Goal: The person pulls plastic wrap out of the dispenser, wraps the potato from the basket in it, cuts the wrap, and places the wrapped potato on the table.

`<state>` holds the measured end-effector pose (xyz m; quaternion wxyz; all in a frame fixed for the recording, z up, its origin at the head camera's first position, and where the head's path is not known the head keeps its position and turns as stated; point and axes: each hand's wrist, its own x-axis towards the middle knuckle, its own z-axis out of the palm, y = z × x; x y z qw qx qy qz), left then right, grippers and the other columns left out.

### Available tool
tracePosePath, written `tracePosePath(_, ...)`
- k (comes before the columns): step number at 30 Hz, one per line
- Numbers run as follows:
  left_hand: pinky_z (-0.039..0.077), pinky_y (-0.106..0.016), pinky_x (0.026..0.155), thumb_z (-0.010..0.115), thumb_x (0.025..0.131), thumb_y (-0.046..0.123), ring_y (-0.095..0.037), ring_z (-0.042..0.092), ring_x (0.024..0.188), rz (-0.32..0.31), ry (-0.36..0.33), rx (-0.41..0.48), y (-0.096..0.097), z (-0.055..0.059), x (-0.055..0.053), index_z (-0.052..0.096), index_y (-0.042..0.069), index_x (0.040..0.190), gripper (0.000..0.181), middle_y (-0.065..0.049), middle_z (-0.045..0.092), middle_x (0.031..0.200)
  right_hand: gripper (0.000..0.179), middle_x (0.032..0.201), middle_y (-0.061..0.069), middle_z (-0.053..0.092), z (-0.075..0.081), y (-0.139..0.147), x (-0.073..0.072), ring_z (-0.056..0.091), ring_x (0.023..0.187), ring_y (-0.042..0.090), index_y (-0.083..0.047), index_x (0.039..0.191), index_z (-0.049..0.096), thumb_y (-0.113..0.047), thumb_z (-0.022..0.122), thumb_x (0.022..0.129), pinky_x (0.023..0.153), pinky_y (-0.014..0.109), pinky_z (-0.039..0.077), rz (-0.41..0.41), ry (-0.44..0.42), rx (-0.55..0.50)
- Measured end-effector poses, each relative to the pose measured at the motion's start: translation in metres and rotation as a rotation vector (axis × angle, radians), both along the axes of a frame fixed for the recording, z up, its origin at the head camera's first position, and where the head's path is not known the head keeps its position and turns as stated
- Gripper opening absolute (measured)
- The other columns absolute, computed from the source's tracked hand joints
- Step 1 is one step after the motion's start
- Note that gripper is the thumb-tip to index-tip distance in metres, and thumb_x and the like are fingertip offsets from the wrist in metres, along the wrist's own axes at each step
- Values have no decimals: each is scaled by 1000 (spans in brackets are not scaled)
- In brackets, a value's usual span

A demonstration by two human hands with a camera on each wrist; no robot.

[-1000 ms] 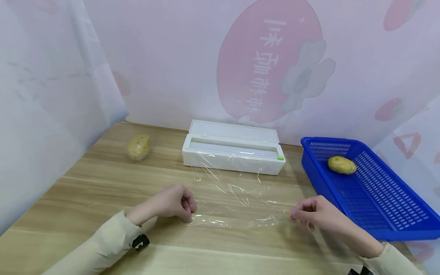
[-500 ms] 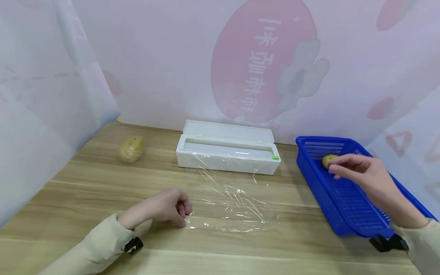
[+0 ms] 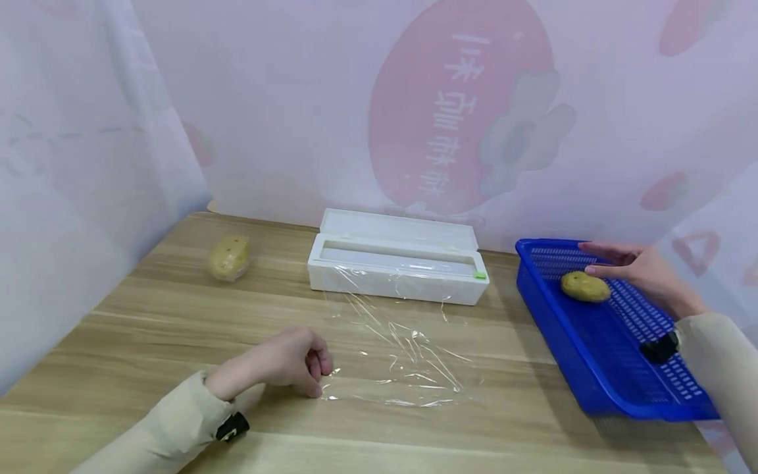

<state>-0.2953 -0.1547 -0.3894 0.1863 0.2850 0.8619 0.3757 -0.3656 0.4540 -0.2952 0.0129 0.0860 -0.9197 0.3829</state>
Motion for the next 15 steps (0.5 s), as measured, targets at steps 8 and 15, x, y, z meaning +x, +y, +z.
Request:
tracePosePath(8,47,-24,55,85,63,-6,-13,57,62,11,-16,24,3,-1,8,65,7,79,29,1,61,67,71,144,13,49,-23,18,-19,51,126,31,-17,144,52,-45,77,84,102,56,37,-77,-107,143)
tracePosePath(15,47,-24,55,86,63,-6,-13,57,63,14,-18,18,3,0,10,66,7,78,29,2,60,67,73,139,23,50,-38,38,-26,39,129,47,-3,143,50,-37,78,85,99,65,33,-30,-137,139)
